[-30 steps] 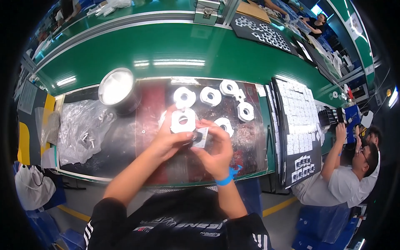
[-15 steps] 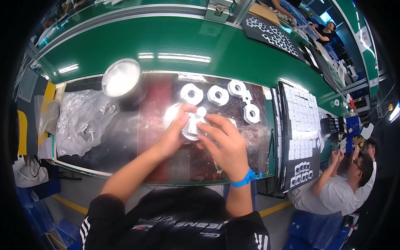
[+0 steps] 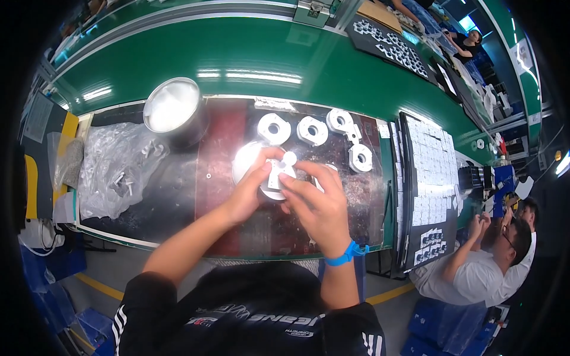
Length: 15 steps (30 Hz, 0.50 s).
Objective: Applying thermal paste and attaching small metal components to circular light fixture bases on an assembly line.
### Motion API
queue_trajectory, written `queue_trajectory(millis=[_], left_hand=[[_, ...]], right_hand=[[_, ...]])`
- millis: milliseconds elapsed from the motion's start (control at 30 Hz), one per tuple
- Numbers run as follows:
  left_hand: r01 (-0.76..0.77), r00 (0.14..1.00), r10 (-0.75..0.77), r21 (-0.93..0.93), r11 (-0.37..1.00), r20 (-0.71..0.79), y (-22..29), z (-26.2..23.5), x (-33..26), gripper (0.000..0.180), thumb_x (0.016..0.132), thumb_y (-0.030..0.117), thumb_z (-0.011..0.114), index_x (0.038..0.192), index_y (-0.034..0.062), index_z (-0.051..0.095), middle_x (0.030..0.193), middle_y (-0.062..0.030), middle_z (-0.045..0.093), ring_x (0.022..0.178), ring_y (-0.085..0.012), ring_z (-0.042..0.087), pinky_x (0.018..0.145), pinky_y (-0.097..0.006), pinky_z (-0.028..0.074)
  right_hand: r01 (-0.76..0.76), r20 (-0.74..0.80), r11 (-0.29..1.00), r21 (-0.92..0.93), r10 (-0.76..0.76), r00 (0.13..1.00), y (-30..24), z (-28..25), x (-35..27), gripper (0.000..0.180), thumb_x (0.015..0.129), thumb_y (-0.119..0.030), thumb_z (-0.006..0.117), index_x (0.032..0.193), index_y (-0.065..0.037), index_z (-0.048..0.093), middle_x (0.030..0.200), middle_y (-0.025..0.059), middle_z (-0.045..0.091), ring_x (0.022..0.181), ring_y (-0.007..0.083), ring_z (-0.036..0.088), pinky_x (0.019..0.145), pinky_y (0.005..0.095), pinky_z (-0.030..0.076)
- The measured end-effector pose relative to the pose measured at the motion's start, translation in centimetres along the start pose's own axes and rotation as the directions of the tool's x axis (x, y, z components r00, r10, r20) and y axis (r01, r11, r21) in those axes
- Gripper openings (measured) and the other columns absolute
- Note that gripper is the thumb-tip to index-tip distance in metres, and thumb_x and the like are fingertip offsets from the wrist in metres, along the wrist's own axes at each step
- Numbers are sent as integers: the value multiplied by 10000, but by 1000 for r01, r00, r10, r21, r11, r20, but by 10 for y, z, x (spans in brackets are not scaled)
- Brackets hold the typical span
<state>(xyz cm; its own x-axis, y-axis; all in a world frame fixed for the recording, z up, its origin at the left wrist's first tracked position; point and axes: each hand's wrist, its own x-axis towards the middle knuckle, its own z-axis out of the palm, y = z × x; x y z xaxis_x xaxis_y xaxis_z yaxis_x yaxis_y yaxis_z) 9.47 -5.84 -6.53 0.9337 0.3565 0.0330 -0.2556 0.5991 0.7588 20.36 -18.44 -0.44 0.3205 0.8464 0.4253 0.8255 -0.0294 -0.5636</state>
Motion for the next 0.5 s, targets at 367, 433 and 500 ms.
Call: queue_trajectory(millis=[367,433,500], left_hand=[[29,993,-24,-37,999,113,8,5,-3,323,1032,250,359,1322,113,324,1035,-149,588,738,-208,654,615,-322,568],[34,993,-34,-3,999,115,9,6,-3,334,1028,251,363,1328,113,314,1028,-154,594,719,-211,654,610,-322,568],[42,993,-38,-34,999,108,10,6,-4,371,1010,222,424,1335,118,279,1049,-163,593,733,-208,660,597,-309,563]], right_hand=[[-11,-270,952,305,98,958,16,9,-22,313,880,-148,659,1162,-13,631,1202,182,617,1115,310,589,955,385,455],[-44,-279,937,347,148,949,16,9,-23,306,884,-143,653,1158,-9,632,1187,179,620,1109,310,590,955,386,454],[-67,-268,931,359,172,948,15,8,-23,301,887,-132,647,1159,-6,628,1161,172,622,1091,306,591,943,380,458]])
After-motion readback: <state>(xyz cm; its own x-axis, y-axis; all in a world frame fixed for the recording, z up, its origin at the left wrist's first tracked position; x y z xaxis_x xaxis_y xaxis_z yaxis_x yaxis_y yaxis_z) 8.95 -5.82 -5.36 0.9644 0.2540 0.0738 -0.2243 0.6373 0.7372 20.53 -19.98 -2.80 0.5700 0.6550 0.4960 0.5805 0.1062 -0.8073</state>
